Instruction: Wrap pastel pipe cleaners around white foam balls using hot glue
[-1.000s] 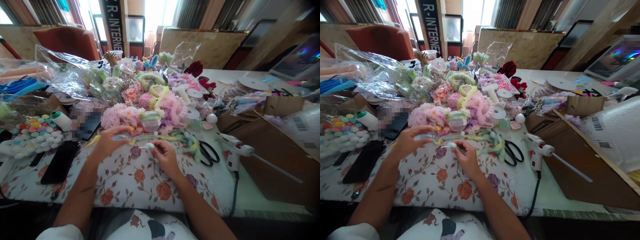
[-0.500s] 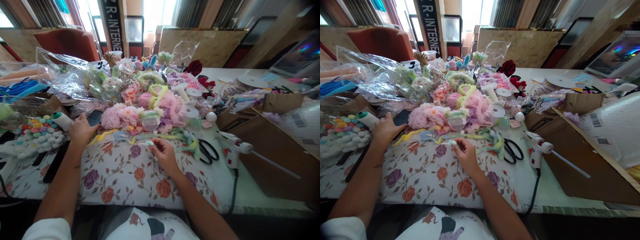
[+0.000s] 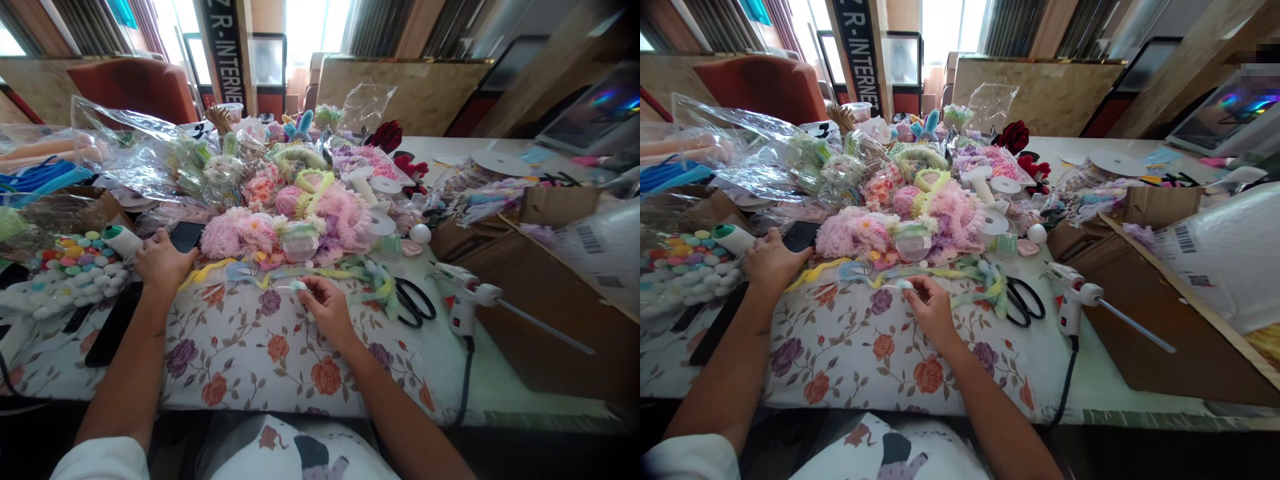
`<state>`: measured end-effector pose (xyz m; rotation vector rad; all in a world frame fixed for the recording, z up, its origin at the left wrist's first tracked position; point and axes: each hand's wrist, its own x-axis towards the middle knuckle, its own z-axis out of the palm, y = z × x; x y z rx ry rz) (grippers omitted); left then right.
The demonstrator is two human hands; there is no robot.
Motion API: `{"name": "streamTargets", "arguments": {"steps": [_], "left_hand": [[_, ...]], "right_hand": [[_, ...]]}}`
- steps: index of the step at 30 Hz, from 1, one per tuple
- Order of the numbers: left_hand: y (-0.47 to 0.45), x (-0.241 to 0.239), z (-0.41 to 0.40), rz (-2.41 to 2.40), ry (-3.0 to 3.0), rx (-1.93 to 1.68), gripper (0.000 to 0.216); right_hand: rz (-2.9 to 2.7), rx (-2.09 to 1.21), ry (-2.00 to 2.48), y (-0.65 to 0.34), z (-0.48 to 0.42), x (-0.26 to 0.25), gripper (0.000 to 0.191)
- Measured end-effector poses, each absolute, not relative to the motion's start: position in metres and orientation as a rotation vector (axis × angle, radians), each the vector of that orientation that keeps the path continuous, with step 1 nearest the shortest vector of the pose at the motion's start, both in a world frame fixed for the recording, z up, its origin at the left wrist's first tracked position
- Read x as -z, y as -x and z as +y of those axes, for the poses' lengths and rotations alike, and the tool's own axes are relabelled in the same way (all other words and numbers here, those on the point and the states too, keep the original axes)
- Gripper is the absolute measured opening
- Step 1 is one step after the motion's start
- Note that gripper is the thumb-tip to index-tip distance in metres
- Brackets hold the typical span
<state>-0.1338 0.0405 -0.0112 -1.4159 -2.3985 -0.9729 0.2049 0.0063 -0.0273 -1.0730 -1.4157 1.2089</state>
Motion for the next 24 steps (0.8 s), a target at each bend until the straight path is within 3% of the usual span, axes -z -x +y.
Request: {"name": "streamTargets", "arguments": {"steps": [16,20,24], "left_hand": [[0.129,0.012,0.039,-2.313,1.347,1.083,0.066],[0.129,0.009,0.038,-2.371,1.372,0.983,0.076],[0.121,-0.018,0.028,-2.48,1.422,0.654,0.078]], "right_hand": [[-1.401,-1.25,1.055,-0.205,0.003,0.021,0.026],[-1.434,-1.229,1.047,-0.206,0.001,0.02,0.025],[-1.513,-1.157,1.054,-0.206,0.001,0.018,0.025]]}}
